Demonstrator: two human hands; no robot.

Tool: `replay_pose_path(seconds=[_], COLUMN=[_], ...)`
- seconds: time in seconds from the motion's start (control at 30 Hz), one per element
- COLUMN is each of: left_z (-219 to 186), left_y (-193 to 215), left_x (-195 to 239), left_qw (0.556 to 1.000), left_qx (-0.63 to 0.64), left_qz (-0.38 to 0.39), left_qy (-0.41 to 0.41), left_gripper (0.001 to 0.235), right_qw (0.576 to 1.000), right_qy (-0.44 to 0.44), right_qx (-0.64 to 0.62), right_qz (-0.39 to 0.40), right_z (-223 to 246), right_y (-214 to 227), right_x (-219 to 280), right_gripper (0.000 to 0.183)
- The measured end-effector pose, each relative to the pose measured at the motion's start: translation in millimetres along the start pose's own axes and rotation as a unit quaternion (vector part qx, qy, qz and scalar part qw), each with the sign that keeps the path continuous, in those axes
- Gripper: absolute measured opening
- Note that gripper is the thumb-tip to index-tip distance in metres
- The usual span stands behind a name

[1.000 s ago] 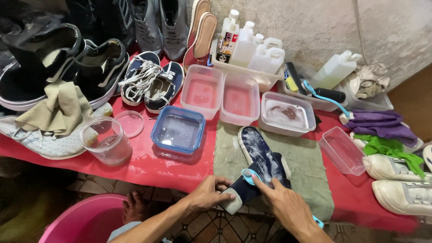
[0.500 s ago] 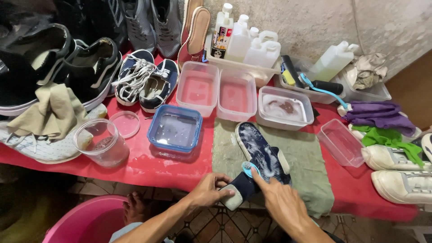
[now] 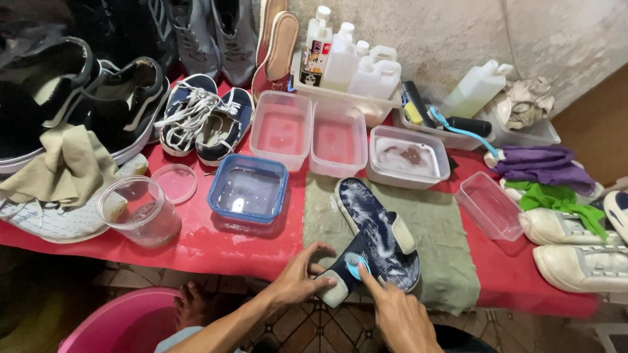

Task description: The person scrubs a dark blue slip-on shoe with a blue toothbrush, repeatedly dipping the brush into a container of soapy water. The shoe is held steady on a green cloth while the person scrubs the upper fabric and the white sole.

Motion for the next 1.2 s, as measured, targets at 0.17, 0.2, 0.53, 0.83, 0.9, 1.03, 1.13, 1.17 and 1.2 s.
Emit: replay_pose_path(seconds=[0.17,0.2,0.53,0.83,0.9,1.03,1.13,1.17,1.2], left_z=[0.5,3.7,33.3,35.3,38.0,19.2,33.1,36.0,26.7], left_y=[0.0,0.3,4.1,6.6,6.3,5.8,8.1,9.1,6.6], left_x=[3.1,3.8,-12.2,-11.8,-11.5,-2.4,-9.0,-11.7,-12.1], left_qw=[1.000,1.000,0.997,0.997,0.997,0.996,0.991,0.991,0.991], left_qx=[-0.014,-0.027,-0.043,-0.027,-0.027,-0.083,-0.120,-0.120,-0.054], left_qz=[-0.007,-0.006,-0.027,-0.018,-0.017,-0.008,-0.036,-0.034,-0.006], left_qy=[-0.010,0.005,-0.061,-0.066,-0.069,-0.028,-0.042,-0.042,-0.126], left_gripper=[0.056,0.061,0.076,0.044,0.044,0.060,0.065,0.065,0.061], right_qw=[0.974,0.957,0.926,0.938,0.931,0.918,0.896,0.896,0.908], right_qy=[0.048,0.118,0.272,0.272,0.277,0.296,0.308,0.307,0.273], right_qx=[-0.146,-0.192,0.039,-0.099,-0.110,-0.185,-0.242,-0.242,-0.240], right_qz=[-0.170,-0.185,-0.259,-0.193,-0.208,-0.189,-0.211,-0.211,-0.210], right_z=[49.3,70.7,232.4,220.8,214.3,208.6,186.6,172.5,155.5], right_y=[87.2,102.3,114.6,168.2,164.9,153.9,134.9,129.1,122.1], right_x=[-22.6,-30.8,-178.1,-132.9,-128.5,-105.9,-77.4,-66.8,-59.4], right_gripper=[0.056,0.048,0.027,0.057,0.049,0.051,0.038,0.038,0.047])
Point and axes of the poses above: each hand's wrist, its own x-axis away from the middle knuckle, its own y-axis out of the back of the hand, z = x × y, the point moved 7 cm from there along -x, towards the middle knuckle, and after that the axes turned 9 degrees about -z, right-handed, at the moved point
